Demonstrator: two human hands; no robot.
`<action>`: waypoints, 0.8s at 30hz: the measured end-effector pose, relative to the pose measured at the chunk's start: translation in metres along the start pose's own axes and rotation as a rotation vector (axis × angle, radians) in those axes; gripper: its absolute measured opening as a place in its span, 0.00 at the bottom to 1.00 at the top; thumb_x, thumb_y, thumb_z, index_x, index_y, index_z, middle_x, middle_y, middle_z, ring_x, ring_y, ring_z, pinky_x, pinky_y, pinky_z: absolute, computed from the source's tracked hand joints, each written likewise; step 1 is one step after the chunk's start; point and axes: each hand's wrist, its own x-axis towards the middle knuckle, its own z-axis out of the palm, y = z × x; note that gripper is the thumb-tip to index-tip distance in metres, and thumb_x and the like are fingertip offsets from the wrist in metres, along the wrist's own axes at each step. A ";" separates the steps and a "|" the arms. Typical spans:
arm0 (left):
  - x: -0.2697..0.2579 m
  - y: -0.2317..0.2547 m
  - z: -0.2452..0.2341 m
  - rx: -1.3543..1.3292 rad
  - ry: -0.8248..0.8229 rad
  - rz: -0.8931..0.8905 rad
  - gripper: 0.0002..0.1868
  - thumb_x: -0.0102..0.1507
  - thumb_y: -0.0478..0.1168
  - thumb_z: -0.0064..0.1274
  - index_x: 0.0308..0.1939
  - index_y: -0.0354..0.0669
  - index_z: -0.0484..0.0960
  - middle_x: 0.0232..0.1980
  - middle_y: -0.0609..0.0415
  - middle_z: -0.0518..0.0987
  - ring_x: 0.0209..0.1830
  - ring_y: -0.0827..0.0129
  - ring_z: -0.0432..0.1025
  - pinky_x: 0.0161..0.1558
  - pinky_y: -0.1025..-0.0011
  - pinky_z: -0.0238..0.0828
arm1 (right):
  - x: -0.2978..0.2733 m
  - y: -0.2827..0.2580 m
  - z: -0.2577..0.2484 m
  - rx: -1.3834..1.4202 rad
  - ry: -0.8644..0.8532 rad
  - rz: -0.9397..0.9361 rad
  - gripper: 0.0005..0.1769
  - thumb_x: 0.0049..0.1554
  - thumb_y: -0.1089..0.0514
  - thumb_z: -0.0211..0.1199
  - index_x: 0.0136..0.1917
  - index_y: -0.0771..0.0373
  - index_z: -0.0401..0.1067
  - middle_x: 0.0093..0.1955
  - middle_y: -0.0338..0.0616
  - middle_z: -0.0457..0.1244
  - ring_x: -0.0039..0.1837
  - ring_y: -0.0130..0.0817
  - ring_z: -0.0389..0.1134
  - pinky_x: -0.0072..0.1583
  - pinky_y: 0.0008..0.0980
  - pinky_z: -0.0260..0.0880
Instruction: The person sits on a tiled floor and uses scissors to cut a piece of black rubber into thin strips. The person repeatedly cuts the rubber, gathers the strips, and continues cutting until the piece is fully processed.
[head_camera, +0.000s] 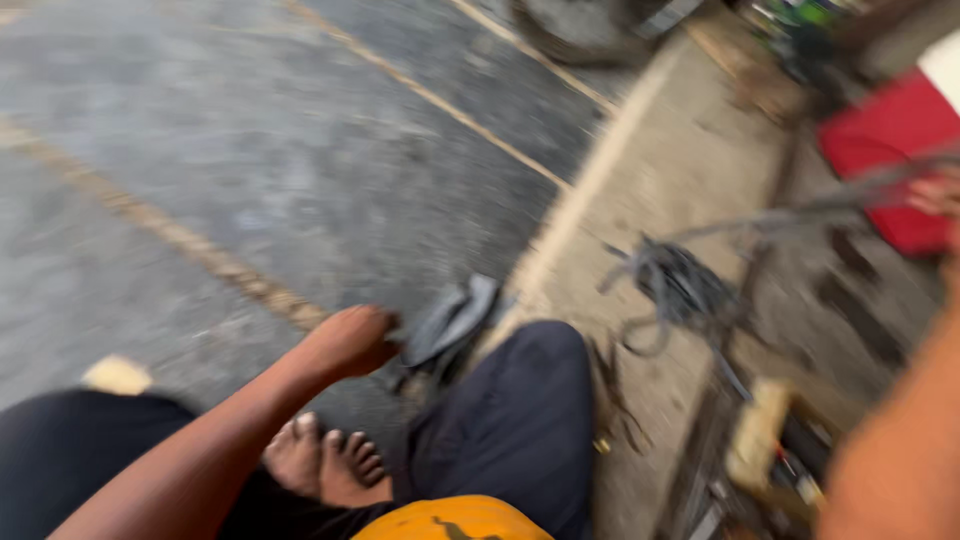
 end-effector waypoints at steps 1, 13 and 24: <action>-0.010 0.001 0.016 0.002 -0.078 -0.075 0.18 0.62 0.52 0.59 0.47 0.43 0.84 0.46 0.44 0.84 0.52 0.48 0.78 0.53 0.51 0.77 | -0.008 0.005 -0.011 -0.017 -0.009 0.005 0.09 0.76 0.64 0.54 0.52 0.69 0.65 0.42 0.48 0.68 0.43 0.35 0.74 0.41 0.35 0.76; -0.135 0.015 0.142 -0.043 -0.388 -0.231 0.16 0.62 0.49 0.57 0.44 0.41 0.85 0.45 0.43 0.84 0.47 0.51 0.80 0.49 0.56 0.80 | -0.095 0.142 0.057 -0.908 -0.032 0.134 0.25 0.58 0.48 0.76 0.55 0.71 0.74 0.53 0.69 0.67 0.57 0.66 0.68 0.56 0.54 0.68; -0.188 0.033 0.173 -0.052 -0.278 -0.384 0.12 0.64 0.43 0.53 0.43 0.38 0.85 0.45 0.41 0.85 0.45 0.53 0.82 0.48 0.59 0.81 | -0.126 0.030 0.317 -0.526 -0.765 0.253 0.30 0.57 0.44 0.72 0.68 0.55 0.73 0.65 0.57 0.67 0.65 0.53 0.68 0.64 0.50 0.67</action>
